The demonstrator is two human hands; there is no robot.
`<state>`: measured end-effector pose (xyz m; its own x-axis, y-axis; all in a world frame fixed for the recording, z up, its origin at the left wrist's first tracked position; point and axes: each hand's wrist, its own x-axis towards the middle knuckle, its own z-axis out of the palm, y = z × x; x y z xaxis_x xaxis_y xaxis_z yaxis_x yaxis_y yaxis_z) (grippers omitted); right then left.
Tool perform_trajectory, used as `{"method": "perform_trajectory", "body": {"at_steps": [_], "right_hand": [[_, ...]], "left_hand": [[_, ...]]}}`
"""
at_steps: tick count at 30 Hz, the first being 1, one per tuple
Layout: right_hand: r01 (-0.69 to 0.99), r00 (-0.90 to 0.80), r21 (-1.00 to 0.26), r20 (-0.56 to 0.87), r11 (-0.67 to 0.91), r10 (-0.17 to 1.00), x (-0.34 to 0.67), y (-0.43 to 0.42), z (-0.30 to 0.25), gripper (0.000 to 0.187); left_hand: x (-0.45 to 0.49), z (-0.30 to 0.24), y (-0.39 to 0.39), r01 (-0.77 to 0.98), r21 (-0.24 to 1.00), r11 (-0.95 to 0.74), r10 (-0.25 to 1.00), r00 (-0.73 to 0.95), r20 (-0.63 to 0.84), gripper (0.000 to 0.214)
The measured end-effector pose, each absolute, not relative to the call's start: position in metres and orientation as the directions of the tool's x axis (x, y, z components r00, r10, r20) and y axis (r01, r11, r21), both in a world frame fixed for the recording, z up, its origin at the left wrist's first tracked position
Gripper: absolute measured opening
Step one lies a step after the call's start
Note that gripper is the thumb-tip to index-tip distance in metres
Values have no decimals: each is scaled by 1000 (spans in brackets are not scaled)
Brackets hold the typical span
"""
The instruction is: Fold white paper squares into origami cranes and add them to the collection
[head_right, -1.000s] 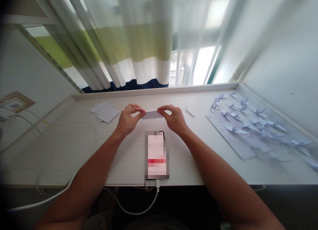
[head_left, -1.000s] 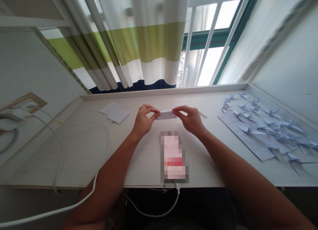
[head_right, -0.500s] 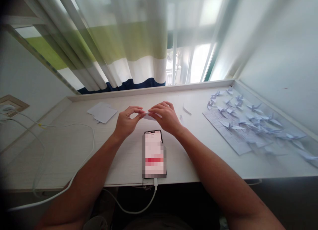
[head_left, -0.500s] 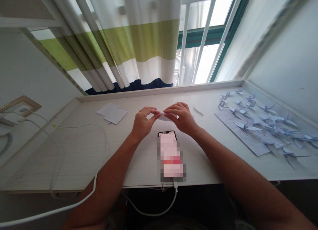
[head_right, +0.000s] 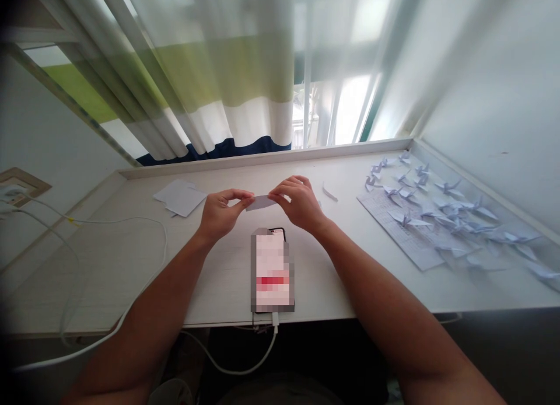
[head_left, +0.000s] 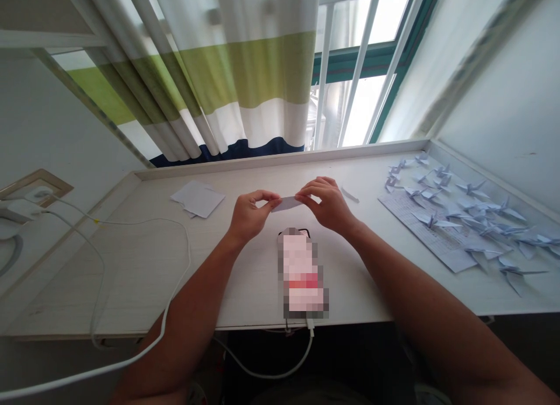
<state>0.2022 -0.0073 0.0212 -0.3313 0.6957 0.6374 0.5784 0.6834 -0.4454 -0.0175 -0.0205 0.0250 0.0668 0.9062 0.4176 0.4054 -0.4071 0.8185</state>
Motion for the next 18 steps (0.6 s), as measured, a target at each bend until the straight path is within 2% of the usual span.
{"method": "perform_trajectory", "body": {"at_steps": [3,7,10,18], "right_hand": [[537,-257,-566,596,625,761,205,-5,21,13],[436,-206,-755,447,491,870,205,-7,23,17],[365,-207,-841,344,399,916,204,-7,24,22],[146,-146,-973,157,179,977,206,-2,20,33]], "left_hand": [[-19,24,-17,366,863,-349,931,33,362,22],[-20,18,-11,128,954,-272,962,32,270,33],[-20,13,-8,3,977,-215,977,7,215,39],[-19,11,-6,-29,988,-153,988,-40,151,38]]}}
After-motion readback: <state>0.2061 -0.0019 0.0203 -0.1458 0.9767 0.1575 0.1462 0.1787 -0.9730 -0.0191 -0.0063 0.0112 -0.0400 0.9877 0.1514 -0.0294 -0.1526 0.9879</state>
